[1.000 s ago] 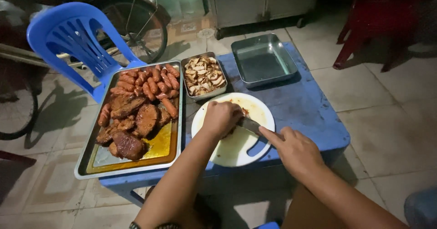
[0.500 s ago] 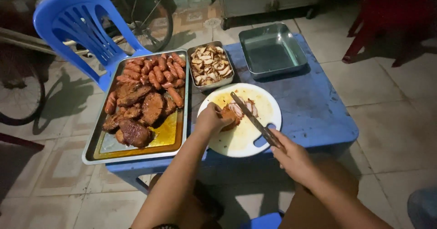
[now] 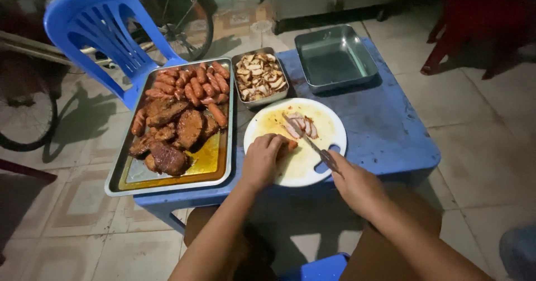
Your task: The person slices cooked meat and sausages on a white cutting board using a knife. They transfer the sliced pieces into a metal tray and continue cutting additional pieces from a tray of cooked meat and sausages.
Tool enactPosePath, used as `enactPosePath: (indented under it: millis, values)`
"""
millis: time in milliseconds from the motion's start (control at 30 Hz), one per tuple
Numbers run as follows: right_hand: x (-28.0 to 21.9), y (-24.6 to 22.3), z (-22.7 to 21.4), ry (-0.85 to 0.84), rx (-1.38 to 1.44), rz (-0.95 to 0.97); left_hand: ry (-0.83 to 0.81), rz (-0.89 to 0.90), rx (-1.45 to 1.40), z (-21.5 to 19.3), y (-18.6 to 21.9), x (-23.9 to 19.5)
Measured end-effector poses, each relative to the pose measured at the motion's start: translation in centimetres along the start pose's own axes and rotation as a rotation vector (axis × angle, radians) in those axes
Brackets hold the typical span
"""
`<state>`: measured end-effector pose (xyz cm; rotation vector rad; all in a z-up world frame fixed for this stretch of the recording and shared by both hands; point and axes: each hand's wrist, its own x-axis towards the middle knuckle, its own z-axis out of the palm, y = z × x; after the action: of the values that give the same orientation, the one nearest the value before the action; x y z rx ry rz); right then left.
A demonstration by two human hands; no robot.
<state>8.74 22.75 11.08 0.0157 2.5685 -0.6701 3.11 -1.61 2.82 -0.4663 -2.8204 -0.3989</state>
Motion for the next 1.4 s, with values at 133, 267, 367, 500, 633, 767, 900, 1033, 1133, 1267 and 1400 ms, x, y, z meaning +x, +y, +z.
enactPosePath:
  millis: [133, 267, 367, 500, 633, 767, 900, 1033, 1133, 1267, 1400]
  values:
    - [0.8, 1.7, 1.6, 0.111, -0.078, -0.196, 0.047, 0.06, -0.123, -0.1, 0.3, -1.2]
    - [1.0, 4.1, 3.0, 0.124, -0.137, -0.257, 0.237, 0.171, -0.181, 0.9, 0.3, -0.2]
    - [-0.3, 3.2, 2.0, 0.093, -0.265, -0.176, 0.099, 0.043, -0.118, 0.8, -0.2, 0.0]
    - [-1.4, 3.1, 2.2, -0.027, -0.116, -0.137, 0.17, 0.109, -0.191, 1.4, -1.2, 0.3]
    - [-3.0, 2.1, 2.1, -0.007, -0.088, -0.128, 0.223, 0.13, -0.23, 2.4, -1.8, 0.2]
    - [-3.0, 1.1, 3.2, -0.074, -0.06, -0.053, 0.271, 0.151, -0.286, 3.8, -2.8, 0.3]
    - [-0.8, -1.7, 2.6, -0.13, -0.194, -0.055, 0.238, 0.094, -0.271, 3.3, -2.2, 0.4]
    - [1.5, -1.1, 4.4, 0.125, -0.23, -0.317, 0.276, 0.065, -0.258, 4.4, -2.2, 0.4]
    - [-0.4, -2.0, 2.7, 0.094, -0.17, -0.282, 0.285, 0.046, -0.257, 4.1, -2.1, 0.2]
    - [-1.7, 0.4, 3.0, -0.059, -0.122, -0.058, 0.288, 0.047, -0.321, 3.6, -1.7, 0.2]
    - [-0.1, 1.2, 3.3, 0.008, -0.214, -0.072, 0.179, -0.045, -0.321, 2.6, -1.1, 0.2]
